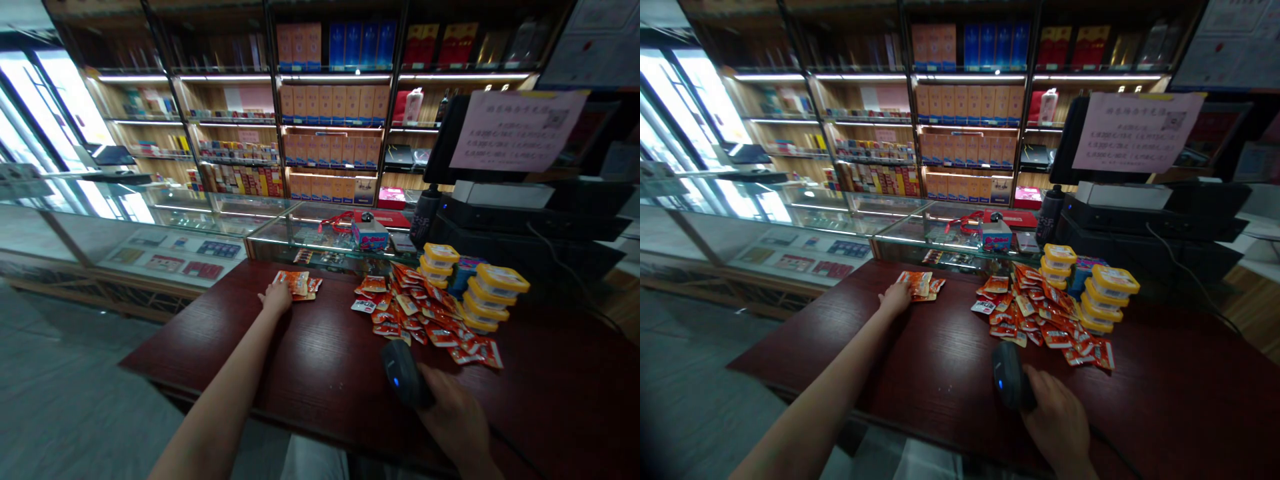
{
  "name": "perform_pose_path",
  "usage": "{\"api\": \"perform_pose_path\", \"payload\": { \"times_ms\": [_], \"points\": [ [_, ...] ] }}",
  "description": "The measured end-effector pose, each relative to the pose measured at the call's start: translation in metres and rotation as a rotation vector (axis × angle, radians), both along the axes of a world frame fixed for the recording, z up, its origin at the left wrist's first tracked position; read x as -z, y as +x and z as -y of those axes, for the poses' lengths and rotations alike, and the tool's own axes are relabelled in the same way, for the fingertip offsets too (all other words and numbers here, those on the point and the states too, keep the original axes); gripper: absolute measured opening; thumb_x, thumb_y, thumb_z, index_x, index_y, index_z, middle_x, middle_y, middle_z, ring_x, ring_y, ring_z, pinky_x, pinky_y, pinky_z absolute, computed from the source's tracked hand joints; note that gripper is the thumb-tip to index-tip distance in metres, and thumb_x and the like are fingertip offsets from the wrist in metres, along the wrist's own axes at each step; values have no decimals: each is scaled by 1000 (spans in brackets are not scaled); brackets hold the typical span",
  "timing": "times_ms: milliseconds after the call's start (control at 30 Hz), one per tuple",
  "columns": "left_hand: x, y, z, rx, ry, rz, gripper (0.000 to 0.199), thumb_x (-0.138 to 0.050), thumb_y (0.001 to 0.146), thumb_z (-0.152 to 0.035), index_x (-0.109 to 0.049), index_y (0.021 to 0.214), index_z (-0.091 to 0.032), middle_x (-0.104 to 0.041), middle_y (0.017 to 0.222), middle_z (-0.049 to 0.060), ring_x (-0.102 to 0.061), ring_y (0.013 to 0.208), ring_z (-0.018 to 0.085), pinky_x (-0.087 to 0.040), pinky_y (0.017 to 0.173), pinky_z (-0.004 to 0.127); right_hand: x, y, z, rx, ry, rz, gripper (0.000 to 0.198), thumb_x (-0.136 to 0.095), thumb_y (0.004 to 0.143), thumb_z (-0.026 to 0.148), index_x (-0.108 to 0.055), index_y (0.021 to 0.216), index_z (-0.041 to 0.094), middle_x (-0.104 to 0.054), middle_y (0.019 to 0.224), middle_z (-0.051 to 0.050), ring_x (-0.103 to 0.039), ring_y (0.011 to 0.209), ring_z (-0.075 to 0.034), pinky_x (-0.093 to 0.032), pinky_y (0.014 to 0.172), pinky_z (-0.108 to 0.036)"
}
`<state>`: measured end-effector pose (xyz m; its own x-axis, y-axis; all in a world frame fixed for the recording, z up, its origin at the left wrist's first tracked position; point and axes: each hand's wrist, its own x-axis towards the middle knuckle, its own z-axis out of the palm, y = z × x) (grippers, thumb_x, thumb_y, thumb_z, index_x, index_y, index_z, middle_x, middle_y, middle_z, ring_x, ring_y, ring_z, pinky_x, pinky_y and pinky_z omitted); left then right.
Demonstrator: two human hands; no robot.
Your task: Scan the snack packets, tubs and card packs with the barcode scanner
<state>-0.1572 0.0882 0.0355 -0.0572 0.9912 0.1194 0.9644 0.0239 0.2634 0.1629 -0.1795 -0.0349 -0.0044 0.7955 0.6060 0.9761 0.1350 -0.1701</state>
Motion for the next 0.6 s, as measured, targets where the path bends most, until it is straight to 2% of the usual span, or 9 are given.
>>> {"api": "perform_pose_path", "payload": {
  "times_ms": [100,233,367,467,533,600],
  "points": [
    [-3,-6,3,-48,-11,-23,41,-46,86,-34,-54,125,-24,-52,125,19,-50,116,37,-35,93,59,-2,-1,1,7,-15,5,39,-51,74,14,-50,112,22,-69,94,-7,-64,83,-22,-48,72,-33],
    [-19,-8,12,-114,32,-20,53,-66,71,-44,-60,118,-20,-52,121,20,-51,113,38,-44,85,44,-5,-2,2,-4,-7,11,39,-50,74,14,-51,112,21,-69,94,-7,-65,83,-23,-48,72,-34],
    [-35,-1,21,-124,98,93,34,-68,68,-36,-66,98,-18,-63,104,16,-59,99,34,-46,78,39,-5,-2,1,-7,14,23,36,-50,75,14,-53,110,20,-69,97,-8,-65,84,-23,-49,71,-34],
    [-29,19,27,-9,192,427,23,-68,67,-30,-65,87,-20,-68,90,9,-63,88,27,-47,76,35,-7,-4,0,-12,2,9,37,-50,74,14,-54,110,21,-70,96,-7,-65,84,-23,-49,72,-33],
    [-17,40,31,109,210,800,27,-72,62,-30,-63,85,-18,-68,84,7,-64,83,24,-49,76,34,-11,-6,0,-12,-22,-6,37,-50,73,14,-55,110,21,-70,95,-7,-65,84,-23,-49,72,-33],
    [-2,61,37,253,138,1194,35,-74,58,-31,-62,87,-16,-69,83,7,-65,79,23,-50,75,35,-19,-10,0,-4,-49,-43,36,-49,74,15,-56,109,21,-70,95,-7,-66,83,-23,-49,73,-34]
  ]
}}
